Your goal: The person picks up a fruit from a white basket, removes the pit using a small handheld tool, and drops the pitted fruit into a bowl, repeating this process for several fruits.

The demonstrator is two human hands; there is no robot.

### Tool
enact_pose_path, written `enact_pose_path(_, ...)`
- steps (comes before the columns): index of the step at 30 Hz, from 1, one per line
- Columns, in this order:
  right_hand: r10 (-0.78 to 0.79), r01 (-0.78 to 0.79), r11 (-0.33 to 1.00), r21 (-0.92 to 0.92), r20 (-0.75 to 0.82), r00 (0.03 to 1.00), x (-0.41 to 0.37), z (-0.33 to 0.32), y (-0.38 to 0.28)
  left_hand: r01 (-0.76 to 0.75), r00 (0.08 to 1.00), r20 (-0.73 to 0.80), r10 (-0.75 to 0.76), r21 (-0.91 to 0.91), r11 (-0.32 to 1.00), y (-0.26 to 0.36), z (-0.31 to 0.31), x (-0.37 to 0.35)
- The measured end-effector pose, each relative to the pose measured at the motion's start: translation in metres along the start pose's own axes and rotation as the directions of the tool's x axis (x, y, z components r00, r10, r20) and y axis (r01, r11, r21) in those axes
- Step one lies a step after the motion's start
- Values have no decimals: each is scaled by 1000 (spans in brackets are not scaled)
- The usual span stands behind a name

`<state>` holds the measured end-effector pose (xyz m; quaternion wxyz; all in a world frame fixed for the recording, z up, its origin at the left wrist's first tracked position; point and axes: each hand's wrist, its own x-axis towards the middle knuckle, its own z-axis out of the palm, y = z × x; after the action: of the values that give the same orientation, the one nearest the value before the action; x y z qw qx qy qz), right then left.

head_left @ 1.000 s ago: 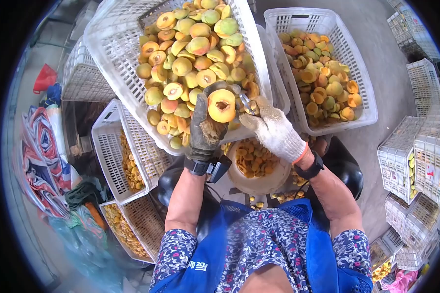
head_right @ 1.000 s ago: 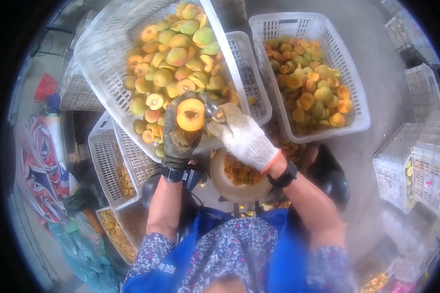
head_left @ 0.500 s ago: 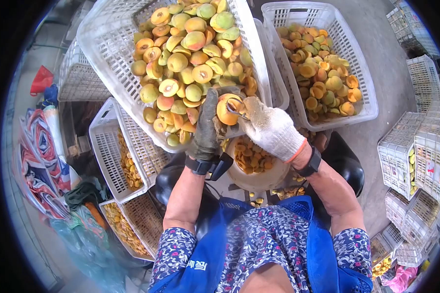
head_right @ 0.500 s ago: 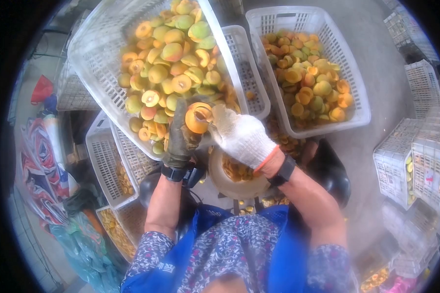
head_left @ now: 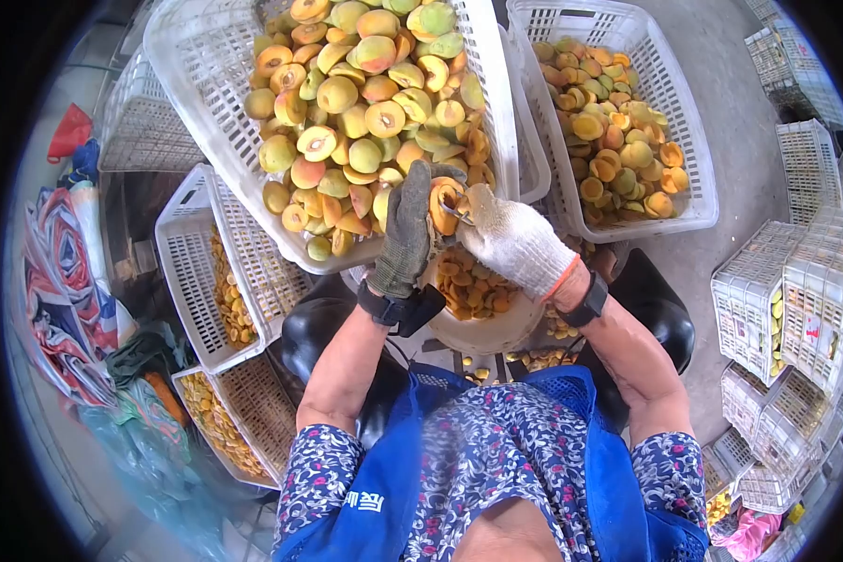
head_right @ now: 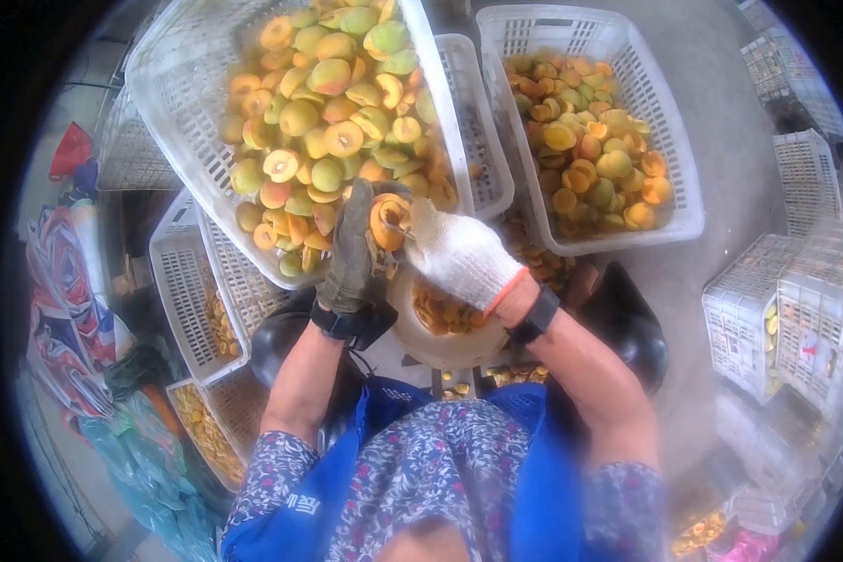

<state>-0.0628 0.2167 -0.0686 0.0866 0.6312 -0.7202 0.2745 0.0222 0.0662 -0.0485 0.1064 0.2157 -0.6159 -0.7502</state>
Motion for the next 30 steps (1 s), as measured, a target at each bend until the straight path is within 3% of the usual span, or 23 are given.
enact_pose_path(3,44,-53,995,86,104,994,-3,-6,-3,65,998,-6,-66,-12,998,7,-1,0)
enact_pose_path(4,46,-55,995,87,108,993,-2,-9,-5,14,997,73,-23,124,992,4,-4,2)
enact_pose_path(5,148,-192,962,192,225,963,0,-14,-7,-47,988,155,7,253,966,3,-7,3)
enact_pose_path(6,230,-332,902,275,346,910,2,-17,-8,275,947,150,-286,86,958,5,-11,5)
enact_pose_path(7,230,-331,903,275,344,911,3,-16,-7,273,947,151,-284,87,958,-5,-13,6)
enact_pose_path(9,306,-409,806,428,290,907,5,-14,-3,-176,982,115,146,316,932,-19,-13,7)
enact_pose_path(10,308,-409,808,424,288,907,5,-16,-1,-180,982,119,149,315,932,-12,-8,6)
enact_pose_path(12,442,-550,664,506,328,835,7,-21,3,-333,939,113,324,530,780,7,5,2)
enact_pose_path(13,443,-549,665,506,325,836,8,-23,3,-335,939,115,325,530,779,1,11,2)
enact_pose_path(15,416,-705,383,597,570,708,10,-25,0,-390,917,-48,395,96,916,-17,20,-3)
enact_pose_path(16,414,-708,378,597,574,706,11,-26,0,-312,945,-96,313,27,950,-21,19,-2)
enact_pose_path(18,330,-693,443,569,615,716,13,-27,3,-316,947,-47,318,52,947,-17,15,-1)
enact_pose_path(20,334,-712,406,573,632,699,13,-26,-1,-315,949,-1,316,79,946,-18,7,0)
enact_pose_path(22,337,-727,372,577,646,685,20,-31,-6,-549,801,108,589,524,651,-24,0,3)
enact_pose_path(23,355,-773,321,547,687,634,27,-40,-11,-547,804,110,585,523,654,-24,1,2)
enact_pose_path(24,371,-815,269,513,726,579,30,-46,-14,-404,912,22,409,223,887,-18,6,0)
enact_pose_path(25,375,-817,266,512,726,577,25,-38,-13,-196,980,7,198,-114,974,-13,10,0)
enact_pose_path(27,392,-673,409,616,547,739,11,-13,-13,-140,988,44,149,-172,975,-10,9,3)
enact_pose_path(28,394,-674,407,617,547,739,5,-8,-12,-84,991,80,105,-227,970,-10,8,4)
enact_pose_path(29,357,-610,540,580,498,790,0,-4,-12,-81,991,81,102,-225,971,-13,6,6)
enact_pose_path(30,309,-530,662,530,451,837,-4,-2,-11,-116,979,155,131,-105,988,-17,3,10)
